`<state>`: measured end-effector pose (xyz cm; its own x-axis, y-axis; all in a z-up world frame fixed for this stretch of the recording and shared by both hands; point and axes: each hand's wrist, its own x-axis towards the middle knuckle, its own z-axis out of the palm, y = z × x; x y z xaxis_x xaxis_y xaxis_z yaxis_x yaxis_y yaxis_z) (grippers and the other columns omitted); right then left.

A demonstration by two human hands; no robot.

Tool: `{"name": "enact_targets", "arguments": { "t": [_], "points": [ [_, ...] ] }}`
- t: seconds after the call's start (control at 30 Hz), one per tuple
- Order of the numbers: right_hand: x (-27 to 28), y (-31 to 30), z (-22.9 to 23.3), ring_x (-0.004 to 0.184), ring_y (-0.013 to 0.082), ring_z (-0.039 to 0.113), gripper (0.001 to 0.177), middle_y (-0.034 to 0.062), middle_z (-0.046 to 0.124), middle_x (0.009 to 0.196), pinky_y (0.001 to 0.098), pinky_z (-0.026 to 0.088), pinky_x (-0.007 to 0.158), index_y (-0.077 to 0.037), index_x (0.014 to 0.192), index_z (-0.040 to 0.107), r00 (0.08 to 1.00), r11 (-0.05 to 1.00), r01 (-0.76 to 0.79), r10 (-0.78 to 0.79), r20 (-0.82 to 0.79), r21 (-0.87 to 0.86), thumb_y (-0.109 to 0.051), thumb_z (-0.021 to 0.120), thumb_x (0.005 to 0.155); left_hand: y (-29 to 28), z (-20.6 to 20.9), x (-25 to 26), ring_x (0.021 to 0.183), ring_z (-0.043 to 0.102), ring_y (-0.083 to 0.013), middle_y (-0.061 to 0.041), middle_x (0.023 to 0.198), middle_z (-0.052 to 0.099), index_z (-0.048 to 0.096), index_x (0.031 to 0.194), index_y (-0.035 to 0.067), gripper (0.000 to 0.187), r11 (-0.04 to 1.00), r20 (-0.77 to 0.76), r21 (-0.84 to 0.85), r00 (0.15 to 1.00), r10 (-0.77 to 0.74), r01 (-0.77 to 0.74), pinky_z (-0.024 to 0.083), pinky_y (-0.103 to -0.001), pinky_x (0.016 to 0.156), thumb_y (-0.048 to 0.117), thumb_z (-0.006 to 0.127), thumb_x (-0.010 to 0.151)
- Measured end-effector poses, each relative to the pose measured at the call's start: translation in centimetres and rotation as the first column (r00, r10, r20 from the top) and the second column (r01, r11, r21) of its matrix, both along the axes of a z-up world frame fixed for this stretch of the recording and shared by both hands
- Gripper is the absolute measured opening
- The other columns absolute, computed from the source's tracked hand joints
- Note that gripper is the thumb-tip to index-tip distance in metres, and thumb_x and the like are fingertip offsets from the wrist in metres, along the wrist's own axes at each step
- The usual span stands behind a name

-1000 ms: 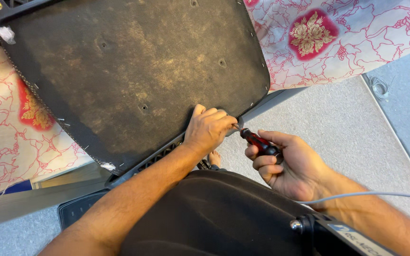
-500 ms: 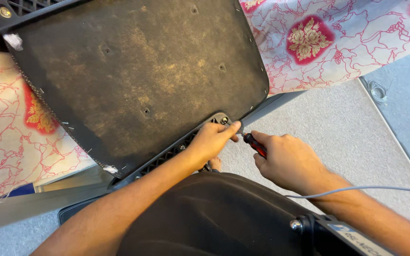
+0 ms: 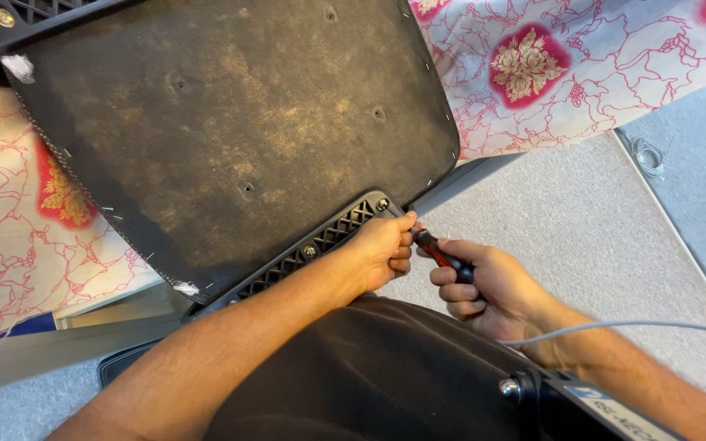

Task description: The person uses a screwdriver to remove multiple screws from the underside of an office chair seat. They systematically loosen and remove each screw from the plastic mounting brackets, then detach one bracket from the seat base.

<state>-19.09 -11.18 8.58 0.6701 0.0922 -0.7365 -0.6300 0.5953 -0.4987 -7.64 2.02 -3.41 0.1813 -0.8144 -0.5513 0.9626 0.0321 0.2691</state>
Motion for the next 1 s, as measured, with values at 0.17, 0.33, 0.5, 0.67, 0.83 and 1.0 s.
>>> {"name": "enact_targets", "arguments": {
  "t": [0.17,0.33,0.5,0.67,0.83,1.0],
  "points": [
    [0.3,0.8,2.7,0.057,0.0214,0.065,0.050,0.0162,0.077,0.084,0.0391,0.053,0.066,-0.018,0.142,0.066,0.629,-0.466,-0.321,0.546,-0.554,-0.824,-0.037,0.066,0.096,-0.3,0.7,0.2,0.047,0.023,-0.0065,0.008,0.058,0.030,0.054,0.093,0.011,0.034,0.997,0.027,0.073,0.999,-0.020,0.018,0.021,-0.025,0.045,0.041,0.049,0.108],
    [2.3,2.7,5.0,0.065,0.0190,0.066,0.058,0.0121,0.079,0.086,0.0370,0.057,0.063,-0.013,0.136,0.058,0.895,0.124,-0.343,0.345,-0.284,-0.931,-0.039,0.071,0.086,-0.8,0.1,0.1,0.047,0.024,-0.0076,0.007,0.058,0.032,0.056,0.097,0.008,0.028,0.991,-0.137,-0.025,0.982,0.129,-0.134,0.024,-0.025,0.046,0.032,0.048,0.109],
    [1.5,3.1,5.8,0.065,0.0232,0.060,0.038,0.0143,0.069,0.078,0.0395,0.048,0.062,-0.015,0.127,0.071,0.883,0.257,-0.457,0.249,-0.399,-0.851,-0.039,0.069,0.098,-1.3,-0.8,-0.1,0.047,0.026,-0.0082,0.006,0.056,0.033,0.055,0.098,0.007,0.027,0.986,-0.142,-0.064,0.979,0.144,-0.154,0.026,-0.026,0.046,0.029,0.045,0.108],
    [0.9,4.1,6.4,0.071,0.0239,0.067,0.038,0.0093,0.066,0.086,0.0395,0.053,0.065,-0.013,0.122,0.072,0.709,-0.359,0.025,0.664,-0.236,-0.933,-0.020,0.067,0.085,-1.1,-1.4,0.5,0.049,0.027,-0.0078,0.006,0.057,0.034,0.056,0.099,0.008,0.029,0.991,-0.113,-0.034,0.986,0.123,-0.127,0.027,-0.025,0.048,0.031,0.042,0.109],
    [1.6,3.6,7.0,0.076,0.0308,0.071,0.046,0.0134,0.073,0.086,0.0401,0.057,0.070,-0.021,0.139,0.059,0.836,0.126,-0.541,0.192,-0.515,-0.832,-0.029,0.074,0.097,-1.5,-1.7,0.3,0.050,0.027,-0.0083,0.006,0.058,0.034,0.054,0.097,0.009,0.025,0.980,-0.190,-0.049,0.965,0.180,-0.192,0.029,-0.026,0.049,0.028,0.043,0.109],
    [0.5,3.3,6.2,0.083,0.0351,0.071,0.028,0.0165,0.070,0.097,0.0396,0.057,0.069,-0.013,0.117,0.073,0.851,-0.103,-0.101,0.507,-0.139,-0.990,-0.020,0.068,0.091,-1.5,-2.0,0.7,0.050,0.027,-0.0072,0.007,0.058,0.034,0.056,0.098,0.008,0.028,0.979,-0.196,-0.043,0.962,0.188,-0.200,0.029,-0.025,0.048,0.029,0.042,0.108]
  ]
}}
